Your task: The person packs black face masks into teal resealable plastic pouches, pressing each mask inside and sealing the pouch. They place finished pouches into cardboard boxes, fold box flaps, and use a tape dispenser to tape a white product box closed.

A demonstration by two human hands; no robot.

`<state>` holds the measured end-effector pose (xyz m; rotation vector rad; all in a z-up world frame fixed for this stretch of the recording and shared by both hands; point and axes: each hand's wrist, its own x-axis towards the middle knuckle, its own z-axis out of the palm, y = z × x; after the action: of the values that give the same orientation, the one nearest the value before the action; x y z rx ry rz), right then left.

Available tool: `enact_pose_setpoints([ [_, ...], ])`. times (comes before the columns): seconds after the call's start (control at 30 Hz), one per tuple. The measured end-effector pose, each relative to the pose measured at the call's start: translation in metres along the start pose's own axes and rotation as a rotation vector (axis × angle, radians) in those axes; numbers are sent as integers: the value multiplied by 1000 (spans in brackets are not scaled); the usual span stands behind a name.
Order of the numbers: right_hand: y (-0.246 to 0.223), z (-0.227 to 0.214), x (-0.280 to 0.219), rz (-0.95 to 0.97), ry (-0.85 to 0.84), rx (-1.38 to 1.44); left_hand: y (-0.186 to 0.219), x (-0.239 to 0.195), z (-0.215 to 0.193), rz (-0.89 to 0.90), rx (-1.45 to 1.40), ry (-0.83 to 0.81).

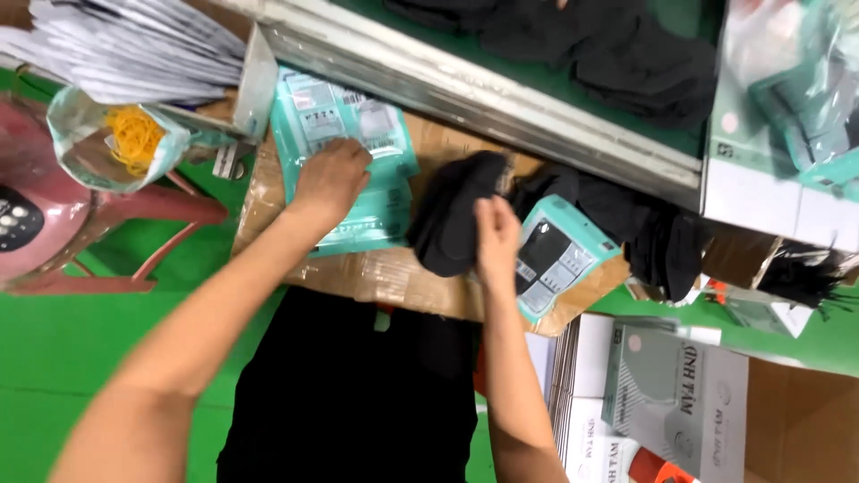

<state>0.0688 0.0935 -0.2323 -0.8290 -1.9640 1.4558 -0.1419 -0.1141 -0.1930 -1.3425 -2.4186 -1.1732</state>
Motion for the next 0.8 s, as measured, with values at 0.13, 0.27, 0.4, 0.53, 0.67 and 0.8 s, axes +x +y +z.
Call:
enact_pose_setpoints([
  [0.13, -36, 54, 27, 166, -215, 263, -25, 3, 22, 126, 270, -208],
  [0.27, -48, 78, 36, 86, -204, 348, -1, 15, -17, 282, 150, -56],
  [0.4, -71, 52, 15, 542, -320, 465, 19, -2, -32, 297, 77, 56],
  [0.53, -112, 54, -21, -160, -153, -303, 36, -4, -34, 284, 50, 165],
  [0.67, -149, 53, -41, -218, 114, -274, 77, -23, -36, 377, -49, 219],
  [0.8, -122, 21, -58, -27, 251, -23, 110, -25, -80, 392, -378, 171],
])
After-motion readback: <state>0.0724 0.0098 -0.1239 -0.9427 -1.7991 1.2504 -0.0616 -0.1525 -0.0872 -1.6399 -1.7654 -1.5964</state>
